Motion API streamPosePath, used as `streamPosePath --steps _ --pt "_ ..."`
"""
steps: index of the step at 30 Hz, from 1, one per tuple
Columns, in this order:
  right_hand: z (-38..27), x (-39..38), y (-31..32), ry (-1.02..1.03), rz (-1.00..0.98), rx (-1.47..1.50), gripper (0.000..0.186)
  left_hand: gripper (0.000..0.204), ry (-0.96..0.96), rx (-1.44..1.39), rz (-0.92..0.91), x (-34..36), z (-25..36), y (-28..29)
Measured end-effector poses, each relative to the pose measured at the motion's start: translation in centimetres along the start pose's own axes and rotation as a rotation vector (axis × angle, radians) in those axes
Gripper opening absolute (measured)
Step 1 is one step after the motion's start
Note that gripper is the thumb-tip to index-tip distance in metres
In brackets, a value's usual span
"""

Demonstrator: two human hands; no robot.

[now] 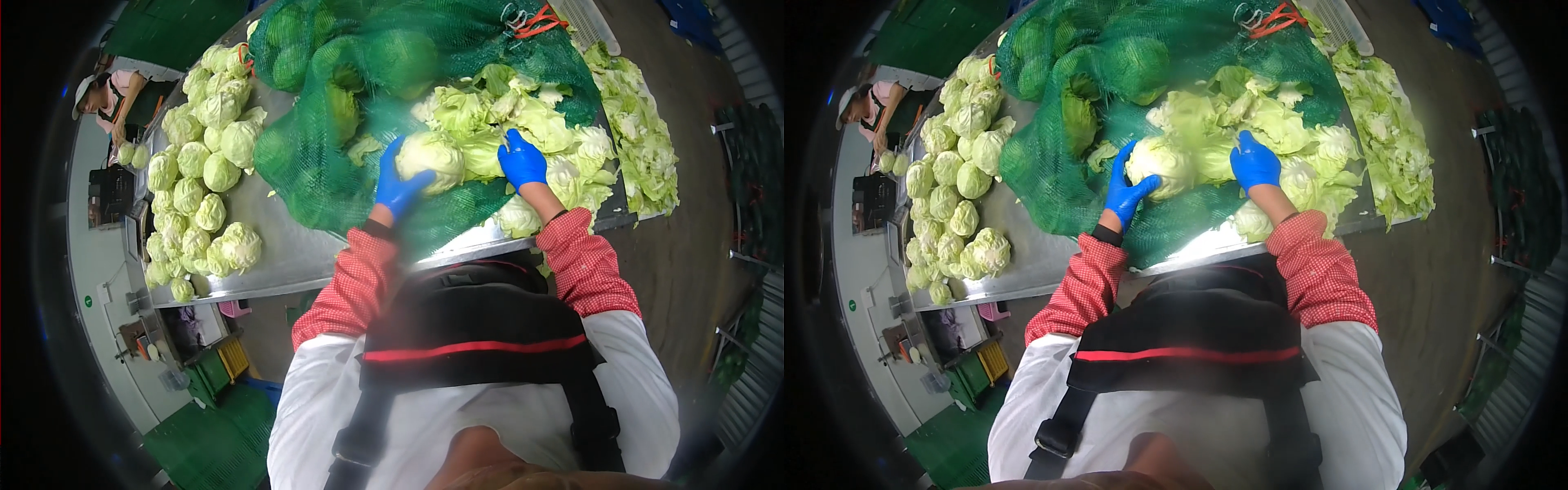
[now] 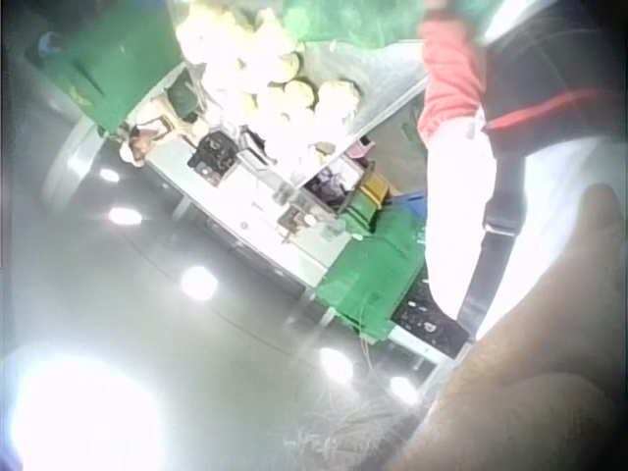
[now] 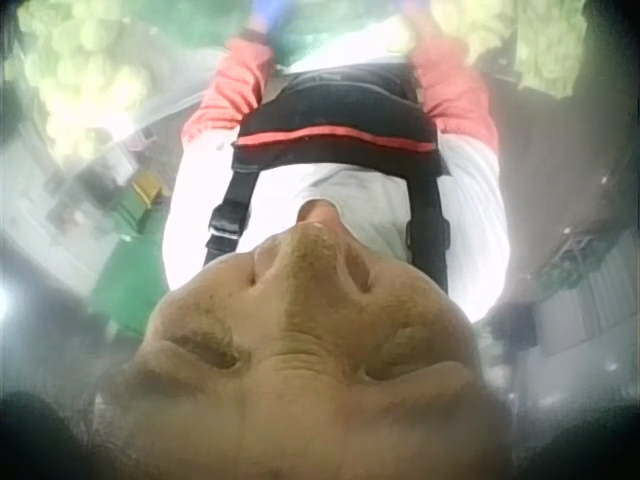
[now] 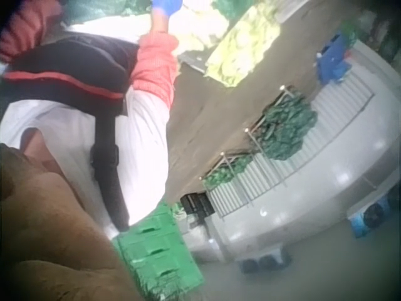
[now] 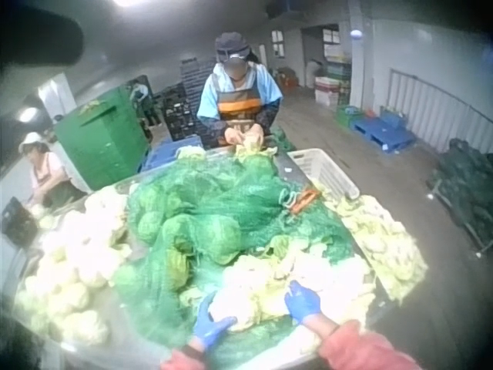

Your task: The person takes cabbages from a mesh bag, trims and peels the outer leaves using a small knife and by hand, and places the cleaned cabbages on the table.

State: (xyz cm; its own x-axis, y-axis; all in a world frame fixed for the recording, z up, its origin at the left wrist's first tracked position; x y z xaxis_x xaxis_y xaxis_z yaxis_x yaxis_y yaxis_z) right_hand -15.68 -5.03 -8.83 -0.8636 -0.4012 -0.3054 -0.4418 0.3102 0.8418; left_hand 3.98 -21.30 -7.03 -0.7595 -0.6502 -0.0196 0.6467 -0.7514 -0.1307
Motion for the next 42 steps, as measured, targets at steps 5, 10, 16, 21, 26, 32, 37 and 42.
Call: streamPosePath --steps 5,10,16,21,26,32,37,42 --pt "-7.1 -5.5 3.7 0.347 0.091 0.043 0.035 0.082 -0.519 0.706 -0.463 -0.1 5.4 -4.3" --pt "-5.7 -5.1 0.3 0.293 -0.203 -0.001 0.030 0.091 -0.371 0.864 -0.121 0.6 2.6 -4.7" --pt "-7.0 -7.4 3.4 0.488 0.098 -0.133 0.017 0.100 -0.072 0.852 -0.002 3.2 1.7 -4.6" --pt "-5.6 -6.9 2.7 0.472 0.198 -0.282 0.010 0.106 -0.029 0.965 -0.143 5.1 1.2 -6.1" --pt "-4.7 -3.7 2.2 0.377 0.154 -0.259 0.015 0.110 0.047 0.998 -0.194 5.9 0.9 -6.9" --pt "-5.4 -1.2 2.3 0.317 -0.043 -0.190 0.024 0.112 -0.108 1.143 -0.194 5.0 0.5 -7.2" --pt "-7.2 -2.0 2.8 0.347 0.044 -0.145 0.035 0.108 -0.241 0.908 -0.236 3.6 2.1 -7.4" --pt "-5.8 2.7 0.0 0.319 0.020 -0.092 0.033 0.107 -0.419 0.866 -0.240 0.6 3.4 -7.2"
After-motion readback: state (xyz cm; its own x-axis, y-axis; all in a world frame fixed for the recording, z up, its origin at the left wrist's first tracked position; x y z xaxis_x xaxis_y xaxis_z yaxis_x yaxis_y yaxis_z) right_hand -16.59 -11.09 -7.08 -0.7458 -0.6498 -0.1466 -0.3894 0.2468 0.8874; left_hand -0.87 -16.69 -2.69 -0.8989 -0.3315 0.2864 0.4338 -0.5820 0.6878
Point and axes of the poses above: each hand's wrist, its own x-axis towards the middle knuckle, its own y-axis out of the back of the hand, z = x × y, the point moved 10 cm from there along x, towards the middle knuckle, and after that the axes turned 11 degrees about -y, right-handed, at the moved point
